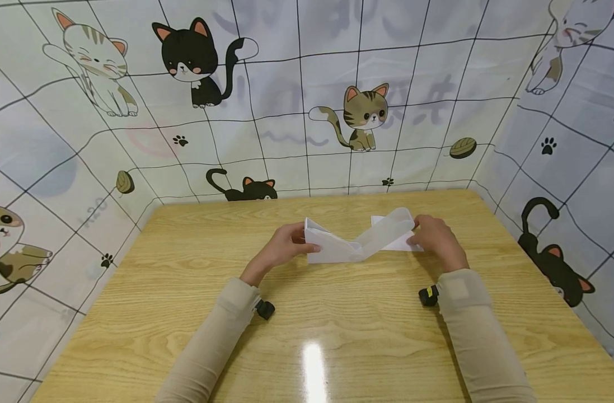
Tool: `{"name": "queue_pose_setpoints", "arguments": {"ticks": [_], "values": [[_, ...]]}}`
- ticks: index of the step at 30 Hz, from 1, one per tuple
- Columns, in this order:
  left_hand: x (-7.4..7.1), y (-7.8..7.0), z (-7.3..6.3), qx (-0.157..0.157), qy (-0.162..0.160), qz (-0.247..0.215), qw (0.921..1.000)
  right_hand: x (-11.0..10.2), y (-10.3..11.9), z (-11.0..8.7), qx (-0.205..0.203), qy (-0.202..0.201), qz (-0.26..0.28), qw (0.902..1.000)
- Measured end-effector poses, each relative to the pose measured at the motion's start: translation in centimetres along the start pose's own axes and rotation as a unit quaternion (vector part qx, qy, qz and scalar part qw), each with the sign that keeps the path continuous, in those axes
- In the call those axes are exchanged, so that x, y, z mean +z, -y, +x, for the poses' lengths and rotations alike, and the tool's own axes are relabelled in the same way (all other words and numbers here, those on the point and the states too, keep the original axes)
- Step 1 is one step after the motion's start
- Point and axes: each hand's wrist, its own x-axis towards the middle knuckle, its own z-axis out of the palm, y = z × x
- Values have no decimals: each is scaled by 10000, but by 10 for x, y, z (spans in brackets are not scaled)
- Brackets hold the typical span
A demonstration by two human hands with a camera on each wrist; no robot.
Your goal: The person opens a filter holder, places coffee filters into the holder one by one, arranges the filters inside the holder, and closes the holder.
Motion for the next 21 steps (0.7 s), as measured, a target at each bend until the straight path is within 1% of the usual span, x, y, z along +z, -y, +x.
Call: {"name": "queue_pose_setpoints", "arguments": {"ticks": [7, 11, 16, 21], "values": [[-1, -2, 1, 36, 0, 10, 10000, -3, 1, 1, -90, 57, -18, 9999], [0, -1, 1, 66, 17, 13, 10000, -3, 1, 2, -71, 128, 27, 9999], [0, -1, 0, 66, 14, 8, 10000, -4, 3, 1, 33, 203, 81, 9998], [0, -1, 0, 67, 32, 6, 10000, -4, 5, 1, 180, 311, 260, 9990]]}}
